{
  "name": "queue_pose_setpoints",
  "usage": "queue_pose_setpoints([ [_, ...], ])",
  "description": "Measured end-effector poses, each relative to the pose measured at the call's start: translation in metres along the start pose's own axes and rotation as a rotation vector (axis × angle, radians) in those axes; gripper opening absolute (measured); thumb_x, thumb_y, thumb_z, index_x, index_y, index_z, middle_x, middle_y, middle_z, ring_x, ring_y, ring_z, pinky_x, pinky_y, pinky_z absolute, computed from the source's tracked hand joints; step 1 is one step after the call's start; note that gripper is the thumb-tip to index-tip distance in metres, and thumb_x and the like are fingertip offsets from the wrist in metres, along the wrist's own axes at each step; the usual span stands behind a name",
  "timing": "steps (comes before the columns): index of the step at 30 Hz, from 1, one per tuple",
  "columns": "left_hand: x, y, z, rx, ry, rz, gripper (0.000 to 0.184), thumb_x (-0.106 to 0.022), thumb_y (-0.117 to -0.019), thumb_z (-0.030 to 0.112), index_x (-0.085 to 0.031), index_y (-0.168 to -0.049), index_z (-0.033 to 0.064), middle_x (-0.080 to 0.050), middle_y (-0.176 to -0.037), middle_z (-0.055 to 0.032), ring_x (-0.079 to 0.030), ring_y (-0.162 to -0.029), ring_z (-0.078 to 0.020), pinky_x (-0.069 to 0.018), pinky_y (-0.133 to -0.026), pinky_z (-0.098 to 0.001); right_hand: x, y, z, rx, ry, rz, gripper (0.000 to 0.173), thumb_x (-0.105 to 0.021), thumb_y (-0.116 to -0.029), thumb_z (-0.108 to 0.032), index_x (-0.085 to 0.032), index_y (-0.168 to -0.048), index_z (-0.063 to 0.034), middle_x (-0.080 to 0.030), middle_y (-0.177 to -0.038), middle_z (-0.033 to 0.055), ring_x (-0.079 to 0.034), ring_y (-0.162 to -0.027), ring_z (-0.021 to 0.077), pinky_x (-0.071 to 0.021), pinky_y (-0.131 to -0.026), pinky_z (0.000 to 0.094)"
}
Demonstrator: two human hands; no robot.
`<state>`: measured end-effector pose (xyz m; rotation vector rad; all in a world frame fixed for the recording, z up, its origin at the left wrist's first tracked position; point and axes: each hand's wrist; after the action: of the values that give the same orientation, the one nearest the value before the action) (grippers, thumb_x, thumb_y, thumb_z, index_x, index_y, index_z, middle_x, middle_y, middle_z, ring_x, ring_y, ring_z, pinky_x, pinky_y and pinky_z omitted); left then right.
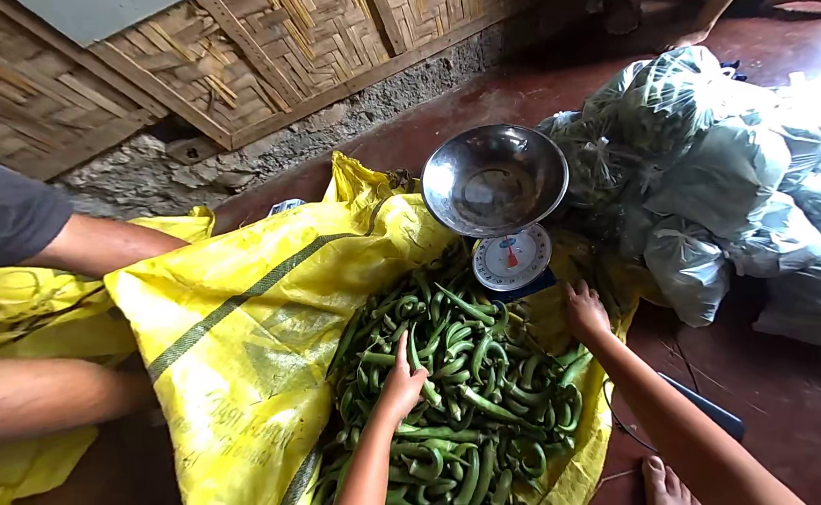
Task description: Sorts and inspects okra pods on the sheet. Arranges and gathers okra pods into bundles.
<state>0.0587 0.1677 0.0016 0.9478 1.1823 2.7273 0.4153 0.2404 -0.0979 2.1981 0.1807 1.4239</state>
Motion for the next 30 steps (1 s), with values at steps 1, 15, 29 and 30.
queue_pose_setpoints([
  [1, 0.001, 0.001, -0.003, 0.003, 0.098, -0.049, 0.088, -0.054, -0.1011, 0.004, 0.001, -0.165, 0.0289, -0.067, -0.111, -0.0195, -0.072, -0.087, -0.0298, -0.0617, -0.074, -0.047, 0.0, 0.0, -0.001, -0.007, 0.005, -0.005, 0.064, -0.051, -0.1002, 0.0, -0.036, -0.16, -0.018, -0.029, -0.163, 0.0256, -0.041, -0.14, 0.051, -0.0464, -0.104, 0.0603],
  [15, -0.014, 0.01, -0.009, -0.097, 0.467, -0.185, 0.052, -0.042, -0.1112, 0.02, -0.028, -0.161, 0.016, -0.064, -0.099, -0.0065, -0.061, -0.068, -0.0119, -0.0522, -0.06, -0.0259, -0.004, 0.068, -0.016, 0.045, -1.629, -0.754, 0.041, -0.037, -0.1064, -0.008, -0.045, -0.147, -0.0101, -0.065, -0.108, 0.006, -0.064, -0.077, 0.0134, -0.0554, -0.066, 0.0293],
  [29, -0.03, 0.014, 0.003, -0.105, 0.3, -0.123, 0.061, -0.043, -0.1099, 0.017, -0.015, -0.164, 0.0194, -0.059, -0.106, -0.0132, -0.064, -0.065, -0.0175, -0.0605, -0.065, -0.0384, -0.02, 0.072, -0.028, -0.063, -2.055, -1.175, 0.038, -0.026, -0.1091, -0.025, -0.054, -0.131, -0.0109, -0.066, -0.096, 0.0065, -0.063, -0.064, 0.011, -0.053, -0.053, 0.0218],
  [30, -0.03, 0.013, 0.003, -0.118, 0.236, -0.111, 0.055, -0.04, -0.1112, 0.019, -0.021, -0.163, 0.0168, -0.06, -0.098, -0.0117, -0.063, -0.063, -0.0167, -0.0604, -0.065, -0.0374, -0.02, 0.073, -0.029, -0.051, -2.055, -1.19, 0.038, -0.027, -0.1089, -0.025, -0.055, -0.131, -0.0112, -0.066, -0.096, 0.0062, -0.063, -0.064, 0.0106, -0.0527, -0.053, 0.0212],
])
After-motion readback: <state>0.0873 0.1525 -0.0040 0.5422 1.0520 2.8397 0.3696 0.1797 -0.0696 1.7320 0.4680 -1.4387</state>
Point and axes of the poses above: each hand's wrist, its own y-axis away from the middle knuckle, its own x-axis out of the back of the hand, z = x × y
